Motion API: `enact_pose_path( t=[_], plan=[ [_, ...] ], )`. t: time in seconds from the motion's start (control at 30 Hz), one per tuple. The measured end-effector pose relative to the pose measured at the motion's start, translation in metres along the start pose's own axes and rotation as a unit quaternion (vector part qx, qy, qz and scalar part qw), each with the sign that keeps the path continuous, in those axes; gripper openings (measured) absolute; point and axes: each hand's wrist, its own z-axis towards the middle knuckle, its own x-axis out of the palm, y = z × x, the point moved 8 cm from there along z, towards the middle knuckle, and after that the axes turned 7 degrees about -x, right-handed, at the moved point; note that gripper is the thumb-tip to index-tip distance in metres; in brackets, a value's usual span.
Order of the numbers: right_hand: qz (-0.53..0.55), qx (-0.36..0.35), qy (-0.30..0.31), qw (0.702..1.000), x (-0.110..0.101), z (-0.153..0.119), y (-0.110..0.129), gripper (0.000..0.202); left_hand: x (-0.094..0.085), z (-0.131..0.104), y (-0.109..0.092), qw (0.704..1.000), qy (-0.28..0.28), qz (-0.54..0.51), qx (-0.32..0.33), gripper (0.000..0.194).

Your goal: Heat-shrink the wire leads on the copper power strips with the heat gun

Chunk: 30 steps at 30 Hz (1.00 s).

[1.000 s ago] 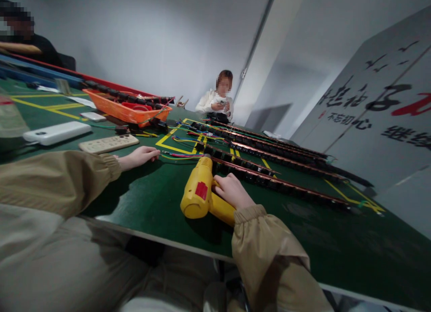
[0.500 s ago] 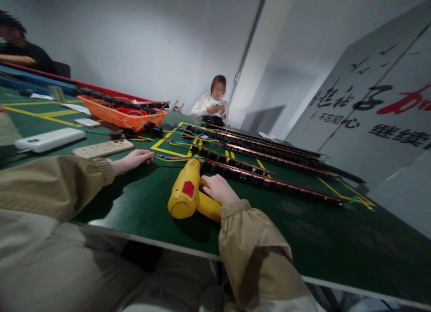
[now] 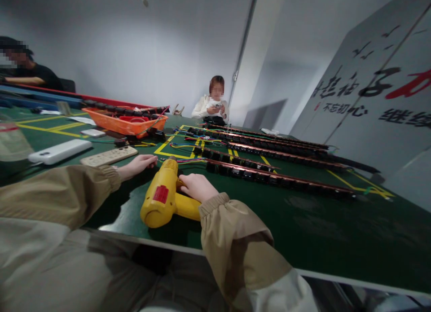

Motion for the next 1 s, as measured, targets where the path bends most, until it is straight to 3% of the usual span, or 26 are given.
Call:
enact_pose_path(
  t=[0.23,0.5,0.67,1.0],
  plan=[
    [-0.003,-0.039,-0.004,0.999,0.003,0.024,0.021,0.018,0.0,0.002,0.003,1.0,0.003,0.022,0.0,0.057],
    [0.011,-0.053,-0.002,0.999,0.006,0.023,0.021,0.021,-0.001,0.0,-0.001,1.0,-0.004,0.015,0.014,0.064],
    [0.057,-0.052,-0.003,0.997,0.005,0.01,0.011,0.016,-0.002,0.003,0.001,1.0,-0.006,-0.006,0.017,0.065],
    [0.134,0.012,0.003,0.991,0.004,-0.028,-0.027,0.014,-0.002,0.005,0.005,1.0,-0.012,0.022,0.018,0.057]
  ],
)
